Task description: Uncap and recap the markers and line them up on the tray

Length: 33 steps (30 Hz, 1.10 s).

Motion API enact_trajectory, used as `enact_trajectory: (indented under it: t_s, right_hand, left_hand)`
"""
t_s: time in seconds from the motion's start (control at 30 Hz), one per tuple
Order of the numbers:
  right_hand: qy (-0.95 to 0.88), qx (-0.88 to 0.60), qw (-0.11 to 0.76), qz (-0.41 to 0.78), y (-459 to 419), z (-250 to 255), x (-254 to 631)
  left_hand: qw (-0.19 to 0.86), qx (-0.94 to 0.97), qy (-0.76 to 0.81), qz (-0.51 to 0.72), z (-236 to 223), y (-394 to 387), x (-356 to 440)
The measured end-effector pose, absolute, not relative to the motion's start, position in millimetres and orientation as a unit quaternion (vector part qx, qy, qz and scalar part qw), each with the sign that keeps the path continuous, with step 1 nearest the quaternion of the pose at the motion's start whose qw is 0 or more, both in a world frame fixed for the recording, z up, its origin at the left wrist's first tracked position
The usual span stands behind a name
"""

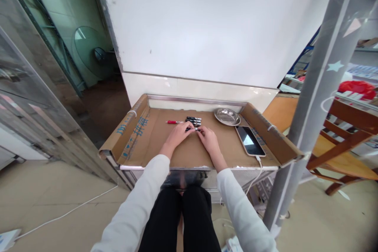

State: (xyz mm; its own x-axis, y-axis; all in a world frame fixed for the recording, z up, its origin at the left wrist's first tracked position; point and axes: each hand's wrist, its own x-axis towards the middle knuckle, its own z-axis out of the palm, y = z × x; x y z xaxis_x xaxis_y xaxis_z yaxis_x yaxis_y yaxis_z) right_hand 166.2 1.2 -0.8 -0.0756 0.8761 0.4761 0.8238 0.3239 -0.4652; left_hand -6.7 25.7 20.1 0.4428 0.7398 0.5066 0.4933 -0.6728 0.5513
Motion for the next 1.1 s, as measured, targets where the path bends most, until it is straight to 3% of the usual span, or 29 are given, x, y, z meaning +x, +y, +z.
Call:
enact_trajectory:
  t_s: [0.37, 1.1]
  right_hand:
    - [-0.686, -0.626, 0.371, -0.027, -1.9, 2.6, 167.1]
    - [-0.743, -0.571, 0.344, -0.065, -4.5, 8.1, 161.7]
  left_hand:
    - [0.118, 0.822, 0.397, 0.39, 17.7, 28.4, -7.1]
    - [0.077, 0.847, 0.371, 0.373, 17.0, 30.5, -7.7]
